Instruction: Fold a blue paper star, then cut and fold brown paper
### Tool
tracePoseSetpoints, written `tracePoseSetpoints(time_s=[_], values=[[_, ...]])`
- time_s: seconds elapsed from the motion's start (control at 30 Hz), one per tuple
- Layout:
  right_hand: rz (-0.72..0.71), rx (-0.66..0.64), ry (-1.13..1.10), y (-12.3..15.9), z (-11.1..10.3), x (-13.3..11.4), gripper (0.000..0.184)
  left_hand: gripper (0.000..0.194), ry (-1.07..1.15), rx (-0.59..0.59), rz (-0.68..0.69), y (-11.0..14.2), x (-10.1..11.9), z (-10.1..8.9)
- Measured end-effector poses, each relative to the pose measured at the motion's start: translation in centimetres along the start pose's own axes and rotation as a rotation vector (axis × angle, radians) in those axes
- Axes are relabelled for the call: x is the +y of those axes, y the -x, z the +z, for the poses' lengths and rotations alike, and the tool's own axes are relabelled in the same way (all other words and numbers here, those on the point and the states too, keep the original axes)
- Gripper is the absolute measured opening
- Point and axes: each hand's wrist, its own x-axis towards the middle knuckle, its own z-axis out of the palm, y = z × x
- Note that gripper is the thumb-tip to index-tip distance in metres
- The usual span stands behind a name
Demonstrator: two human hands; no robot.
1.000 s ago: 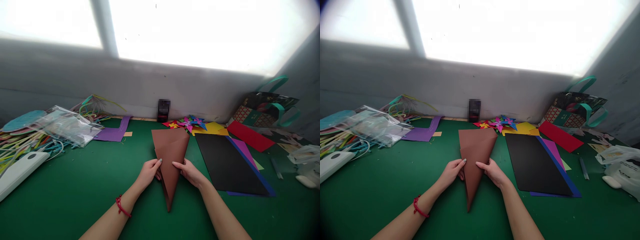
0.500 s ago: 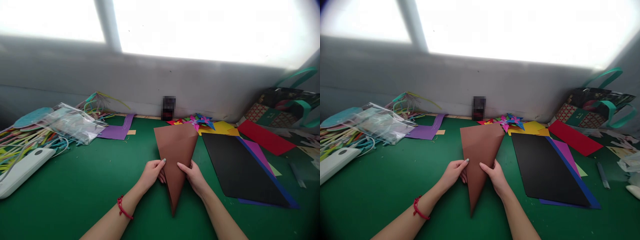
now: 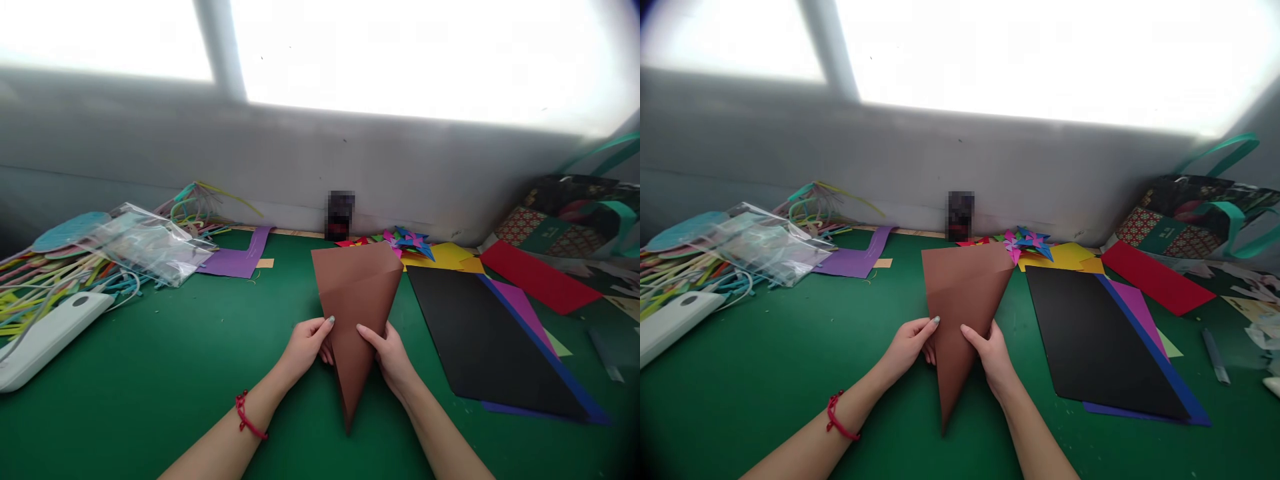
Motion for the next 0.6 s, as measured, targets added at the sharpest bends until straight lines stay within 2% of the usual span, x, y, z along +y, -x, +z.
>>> tracePoseSetpoints(time_s=[0.6], values=[[-0.011, 0.032, 0.008, 0.25, 0.33, -0.27, 0.04, 0.042, -0.029, 0.012, -0.027, 0.12, 0.29, -0.05]])
